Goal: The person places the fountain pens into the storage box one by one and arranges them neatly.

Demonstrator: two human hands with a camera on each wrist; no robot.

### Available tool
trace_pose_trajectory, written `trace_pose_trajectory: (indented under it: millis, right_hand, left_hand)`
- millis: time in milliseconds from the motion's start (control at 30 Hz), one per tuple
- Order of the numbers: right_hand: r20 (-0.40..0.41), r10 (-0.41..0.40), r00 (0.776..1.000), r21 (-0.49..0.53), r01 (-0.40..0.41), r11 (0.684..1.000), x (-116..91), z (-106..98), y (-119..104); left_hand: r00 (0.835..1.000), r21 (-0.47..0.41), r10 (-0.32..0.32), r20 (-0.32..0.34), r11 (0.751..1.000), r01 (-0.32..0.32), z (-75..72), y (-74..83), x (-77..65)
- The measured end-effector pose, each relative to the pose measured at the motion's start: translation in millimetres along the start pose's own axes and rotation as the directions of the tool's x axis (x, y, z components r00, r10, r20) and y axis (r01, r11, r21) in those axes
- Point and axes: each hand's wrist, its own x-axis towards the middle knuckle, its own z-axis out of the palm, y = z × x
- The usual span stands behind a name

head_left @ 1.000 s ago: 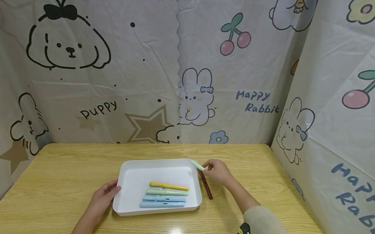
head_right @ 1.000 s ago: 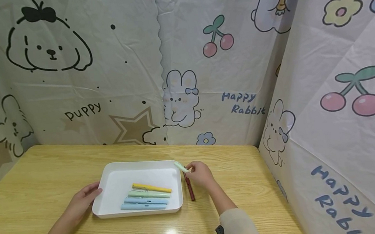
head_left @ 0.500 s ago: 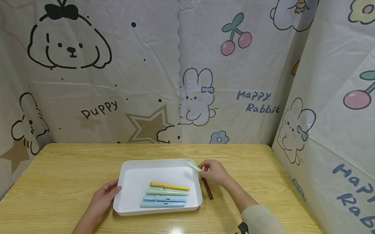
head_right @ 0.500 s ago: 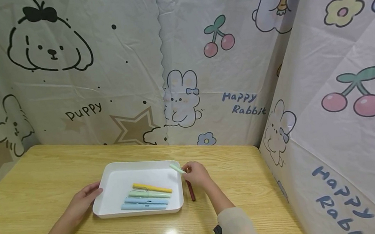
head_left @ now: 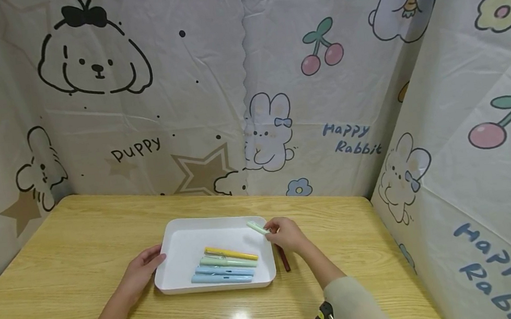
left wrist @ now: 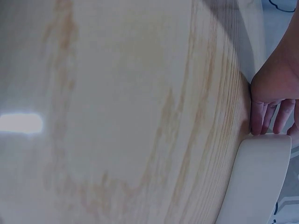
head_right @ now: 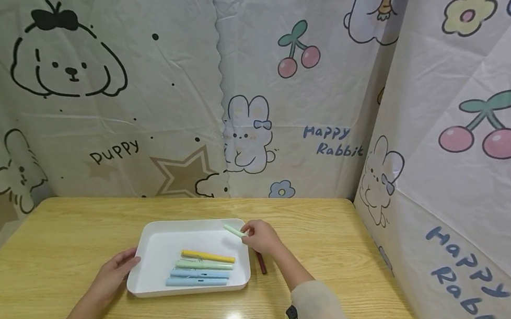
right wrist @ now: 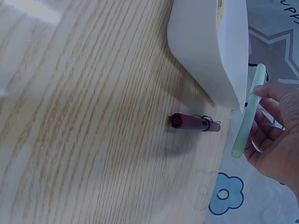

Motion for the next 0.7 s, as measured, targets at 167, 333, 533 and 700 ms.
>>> trace_pose_trajectory:
  millis: [167, 333, 533, 700]
  right_hand:
    - [0.013, -0.004, 1.0, -0.014, 0.005, 1.0, -1, 1, -3]
    - [0.018, -0.026, 0.999, -0.025, 0.027, 0.999, -3, 0, -9]
    - [0.033, -0.043, 0.999, -0.054, 0.044, 0.998, 0, 3, -14]
    - [0.051, -0.069, 0.996, -0.051, 0.072, 0.996, 2, 4, -19]
  left_hand:
    - [1.0, -0.001, 0.0, 0.002, 1.0, 0.0, 0.2, -0.4, 0.1]
    - [1.0, 0.001, -0.001, 0.002, 1.0, 0.001, 0.1, 0.3, -0.1]
    - [1.0, 0.0, -0.001, 0.001, 1.0, 0.001, 0.3, -0.1, 0.0]
    - [1.0, 0.002, -0.002, -0.004, 1.0, 0.002, 0.5, -1.5, 0.8]
